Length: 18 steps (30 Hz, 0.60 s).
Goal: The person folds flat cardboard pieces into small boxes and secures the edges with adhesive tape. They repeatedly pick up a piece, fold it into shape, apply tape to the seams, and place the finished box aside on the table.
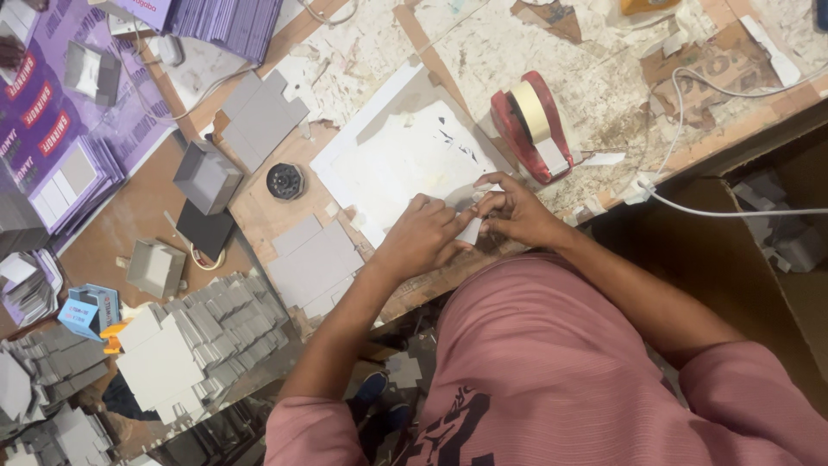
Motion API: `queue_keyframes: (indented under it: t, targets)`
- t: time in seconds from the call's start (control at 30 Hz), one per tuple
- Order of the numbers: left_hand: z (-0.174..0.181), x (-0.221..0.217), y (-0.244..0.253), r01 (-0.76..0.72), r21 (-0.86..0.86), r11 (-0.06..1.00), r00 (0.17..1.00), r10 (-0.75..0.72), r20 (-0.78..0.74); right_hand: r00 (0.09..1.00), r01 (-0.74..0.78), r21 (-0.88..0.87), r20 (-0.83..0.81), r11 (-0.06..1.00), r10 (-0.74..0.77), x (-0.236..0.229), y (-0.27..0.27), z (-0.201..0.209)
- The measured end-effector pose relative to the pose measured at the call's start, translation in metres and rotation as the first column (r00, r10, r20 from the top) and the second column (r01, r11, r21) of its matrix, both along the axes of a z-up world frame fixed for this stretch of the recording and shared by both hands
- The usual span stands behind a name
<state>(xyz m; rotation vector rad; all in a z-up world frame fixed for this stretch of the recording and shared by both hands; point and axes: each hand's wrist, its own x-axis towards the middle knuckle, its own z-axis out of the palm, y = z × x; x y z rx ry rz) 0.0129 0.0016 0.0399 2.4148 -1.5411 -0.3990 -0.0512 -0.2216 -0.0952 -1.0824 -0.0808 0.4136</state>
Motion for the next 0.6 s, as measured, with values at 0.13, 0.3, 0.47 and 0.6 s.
queue_keyframes:
  t: [0.13,0.3,0.47,0.6]
  targets:
    - [-0.002,-0.002,-0.001,-0.01,-0.029,1.0,1.0,0.01,-0.001,0.954,0.169,-0.248,0.285,0.954,-0.095,-0.014,-0.008,0.02]
    - [-0.005,-0.004,0.001,-0.032,-0.068,0.997,0.999,0.031,-0.015,0.978,0.201,-0.287,0.114,0.937,-0.175,-0.042,-0.02,0.035]
    - [-0.004,-0.004,0.001,-0.05,-0.085,0.995,0.999,0.049,-0.022,0.978,0.106,-0.203,-0.155,0.974,-0.138,-0.039,-0.012,0.054]
    - [-0.004,-0.006,0.001,-0.059,-0.091,0.994,0.998,0.057,-0.019,0.987,0.076,-0.216,-0.125,0.974,-0.105,-0.028,-0.002,0.066]
